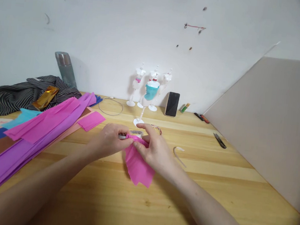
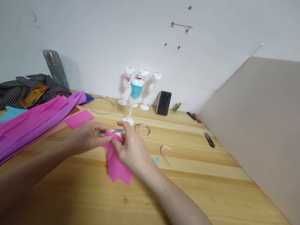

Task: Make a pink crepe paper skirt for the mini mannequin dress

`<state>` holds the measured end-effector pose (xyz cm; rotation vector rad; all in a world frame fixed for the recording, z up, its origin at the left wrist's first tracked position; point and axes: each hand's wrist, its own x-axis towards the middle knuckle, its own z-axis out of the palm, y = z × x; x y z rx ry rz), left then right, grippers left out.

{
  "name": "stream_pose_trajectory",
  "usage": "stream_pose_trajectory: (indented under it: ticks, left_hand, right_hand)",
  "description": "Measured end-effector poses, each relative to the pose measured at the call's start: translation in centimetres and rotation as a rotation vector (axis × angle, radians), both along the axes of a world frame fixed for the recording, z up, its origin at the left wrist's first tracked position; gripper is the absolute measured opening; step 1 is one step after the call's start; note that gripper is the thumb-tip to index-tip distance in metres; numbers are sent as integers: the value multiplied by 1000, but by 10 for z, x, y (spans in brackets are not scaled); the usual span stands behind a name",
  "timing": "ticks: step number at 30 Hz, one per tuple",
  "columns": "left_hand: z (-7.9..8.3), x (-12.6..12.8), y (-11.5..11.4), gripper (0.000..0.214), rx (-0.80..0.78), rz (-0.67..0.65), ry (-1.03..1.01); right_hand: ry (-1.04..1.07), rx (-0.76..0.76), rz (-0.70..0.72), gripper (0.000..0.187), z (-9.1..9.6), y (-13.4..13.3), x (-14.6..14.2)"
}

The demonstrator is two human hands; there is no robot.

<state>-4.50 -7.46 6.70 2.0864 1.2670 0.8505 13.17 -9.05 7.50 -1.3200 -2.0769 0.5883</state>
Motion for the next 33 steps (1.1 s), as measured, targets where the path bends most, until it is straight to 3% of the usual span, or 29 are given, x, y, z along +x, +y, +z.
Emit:
stream_pose_trajectory:
  ticks: [5, 9, 13, 17, 20, 24, 29, 33]
  left_hand:
    - [-7, -3, 10, 19, -358, -96, -158]
    - [-10, -11, 16, 20, -540, -250, -237]
    - [-6, -17, 15, 29, -625, -398, -242]
    - [-7, -20, 16, 36, -647, -448, -211]
    - [-8, -21, 18, 37, -601, -443, -154]
    - [-3, -20, 17, 32, -427, -419, -29]
    - [5, -17, 12, 25, -50, -261, 115]
    - [6, -17, 9, 25, 26, -173, 183]
  right_hand:
    - [-15, -50, 45, 36, 5, 1, 1]
    - [31, -126, 127, 36, 0, 7, 3]
    - [88, -190, 167, 38, -6, 13, 4]
    - [170, -367, 222, 43, -6, 17, 8]
    - [246, -485, 282, 47, -3, 20, 15]
    - [309, -507, 307, 44, 2, 20, 20]
    - [178, -282, 189, 40, 9, 9, 17]
    - [94, -109, 70, 27, 8, 8, 15]
